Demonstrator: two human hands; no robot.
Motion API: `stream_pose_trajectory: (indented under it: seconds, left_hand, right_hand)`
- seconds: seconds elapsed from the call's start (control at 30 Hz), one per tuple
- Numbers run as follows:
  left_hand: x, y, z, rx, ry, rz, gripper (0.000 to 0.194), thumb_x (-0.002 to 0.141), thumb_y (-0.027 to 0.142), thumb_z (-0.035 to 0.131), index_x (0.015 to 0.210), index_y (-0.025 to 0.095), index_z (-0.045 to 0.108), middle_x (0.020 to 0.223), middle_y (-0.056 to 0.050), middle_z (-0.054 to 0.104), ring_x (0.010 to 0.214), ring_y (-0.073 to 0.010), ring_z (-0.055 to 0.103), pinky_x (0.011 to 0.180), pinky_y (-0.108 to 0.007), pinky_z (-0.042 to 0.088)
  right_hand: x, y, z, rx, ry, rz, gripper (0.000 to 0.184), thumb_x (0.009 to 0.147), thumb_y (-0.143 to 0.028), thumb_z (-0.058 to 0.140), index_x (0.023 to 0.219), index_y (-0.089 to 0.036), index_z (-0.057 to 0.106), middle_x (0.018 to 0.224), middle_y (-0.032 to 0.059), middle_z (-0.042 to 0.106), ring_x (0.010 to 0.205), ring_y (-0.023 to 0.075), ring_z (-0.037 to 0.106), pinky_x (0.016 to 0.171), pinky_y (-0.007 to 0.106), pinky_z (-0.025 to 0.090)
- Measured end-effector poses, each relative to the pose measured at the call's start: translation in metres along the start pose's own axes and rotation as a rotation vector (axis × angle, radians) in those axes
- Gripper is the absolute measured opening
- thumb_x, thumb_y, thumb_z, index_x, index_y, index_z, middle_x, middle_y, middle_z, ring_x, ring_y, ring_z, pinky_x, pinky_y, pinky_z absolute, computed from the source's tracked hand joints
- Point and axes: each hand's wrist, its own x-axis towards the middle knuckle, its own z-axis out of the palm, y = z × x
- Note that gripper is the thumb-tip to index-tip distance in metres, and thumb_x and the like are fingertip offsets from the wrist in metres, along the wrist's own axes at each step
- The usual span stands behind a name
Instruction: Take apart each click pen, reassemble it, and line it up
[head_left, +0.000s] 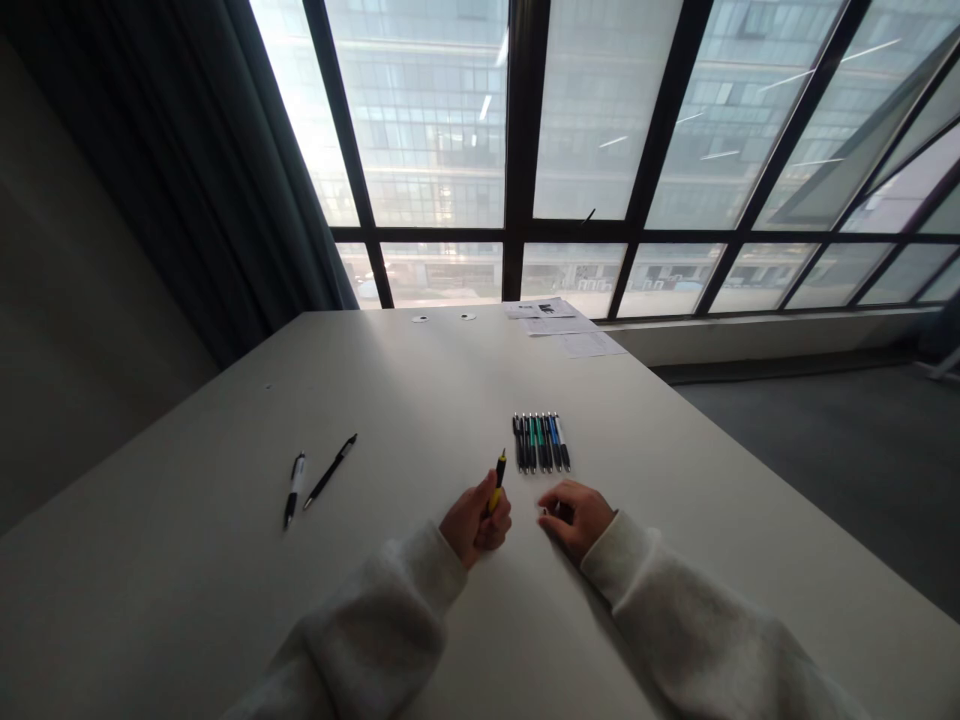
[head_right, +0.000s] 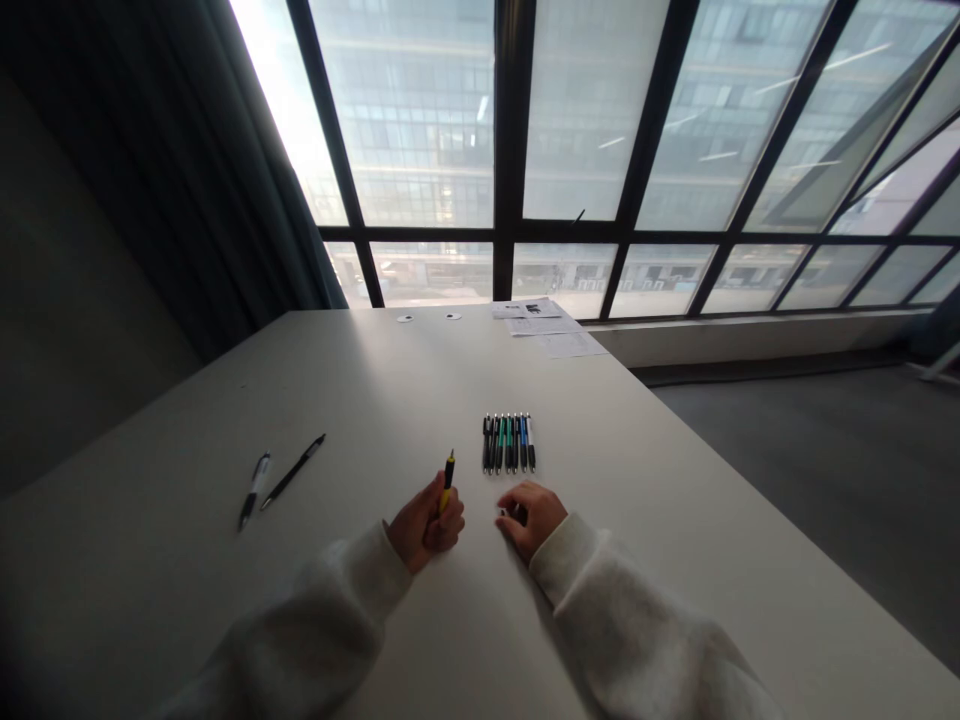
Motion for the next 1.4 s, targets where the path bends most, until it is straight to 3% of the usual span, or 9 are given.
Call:
stream_pose_trajectory:
  seconds: [0.2,0.3,0.53,0.83,0.97,1.07,1.17,1.3,1.4]
  left_hand:
    - [-0.001,-0.002,0.002,0.195,0.022,-0.027,0.065,0.063,0.077,0.061,0.047,0.017,0.042,0.032,0.010,0.024,0.028,-0.0019,0.015,0.029,-0.018,0.009]
    - [-0.003,-0.005,0.005,0.282,-0.002,-0.065,0.063,0.065,0.074,0.062,0.045,0.016,0.048,0.030,0.009,0.027,0.025,-0.0025,0.018,0.028,-0.020,0.008]
    - [-0.006,-0.007,0.008,0.551,-0.066,-0.073,0.066,0.072,0.074,0.054,0.045,0.014,0.052,0.031,0.006,0.032,0.027,-0.0039,0.025,0.032,-0.022,0.012]
    - [-0.006,-0.007,0.008,0.675,-0.040,-0.092,0.068,0.071,0.079,0.049,0.047,0.016,0.051,0.031,0.007,0.031,0.029,-0.0049,0.025,0.035,-0.024,0.013]
    - [-0.006,-0.006,0.010,0.684,-0.025,-0.095,0.068,0.069,0.080,0.049,0.046,0.016,0.050,0.032,0.007,0.031,0.030,-0.0046,0.024,0.036,-0.024,0.013]
    - [-0.005,-0.007,0.009,0.662,-0.013,-0.093,0.068,0.068,0.080,0.051,0.046,0.016,0.051,0.031,0.007,0.030,0.029,-0.0045,0.024,0.035,-0.024,0.013]
    - [-0.004,-0.008,0.007,0.631,0.005,-0.099,0.068,0.066,0.082,0.050,0.046,0.017,0.049,0.031,0.008,0.029,0.028,-0.0045,0.023,0.034,-0.023,0.012]
    - [-0.004,-0.008,0.007,0.592,0.037,-0.100,0.068,0.066,0.082,0.049,0.046,0.018,0.047,0.031,0.008,0.028,0.027,-0.0043,0.022,0.033,-0.023,0.012]
    - [-0.004,-0.008,0.007,0.531,0.047,-0.098,0.066,0.067,0.079,0.053,0.046,0.017,0.047,0.030,0.009,0.028,0.027,-0.0037,0.021,0.033,-0.022,0.011]
  right_hand:
    - [-0.001,-0.014,-0.008,0.151,0.214,-0.051,0.019,0.080,-0.027,0.064,0.094,-0.014,0.066,0.074,0.0040,0.059,0.054,0.0126,0.049,0.053,0.027,0.044]
    - [-0.005,-0.027,-0.014,0.376,0.213,-0.052,0.020,0.085,-0.033,0.061,0.096,-0.016,0.066,0.072,0.0024,0.056,0.059,0.0131,0.051,0.055,0.026,0.045]
    - [-0.014,-0.041,-0.015,0.774,0.095,0.075,0.023,0.084,-0.034,0.067,0.099,-0.016,0.066,0.059,-0.0019,0.056,0.046,0.0083,0.047,0.043,0.021,0.039]
    - [-0.007,-0.036,-0.023,0.958,0.206,0.169,0.021,0.076,-0.034,0.075,0.083,-0.016,0.068,0.055,0.0001,0.061,0.043,0.0098,0.052,0.034,0.019,0.041]
    - [0.001,-0.027,-0.044,1.035,0.380,0.197,0.022,0.075,-0.035,0.076,0.082,-0.016,0.067,0.070,0.0037,0.067,0.051,0.0115,0.058,0.034,0.019,0.042]
    - [0.004,-0.016,-0.050,0.962,0.429,0.269,0.028,0.071,-0.040,0.077,0.082,-0.016,0.066,0.074,0.0054,0.068,0.055,0.0136,0.060,0.034,0.020,0.043]
    - [0.002,-0.005,-0.039,0.682,0.271,0.319,0.031,0.069,-0.039,0.075,0.087,-0.016,0.064,0.063,0.0019,0.064,0.050,0.0141,0.058,0.038,0.024,0.046]
    - [-0.005,0.003,-0.016,0.132,0.047,0.200,0.014,0.069,-0.029,0.071,0.075,-0.018,0.065,0.058,0.0000,0.064,0.051,0.0133,0.055,0.053,0.027,0.049]
    - [-0.007,0.005,-0.006,-0.093,0.000,0.117,0.008,0.070,-0.026,0.069,0.069,-0.019,0.066,0.059,0.0017,0.065,0.053,0.0143,0.056,0.058,0.028,0.047]
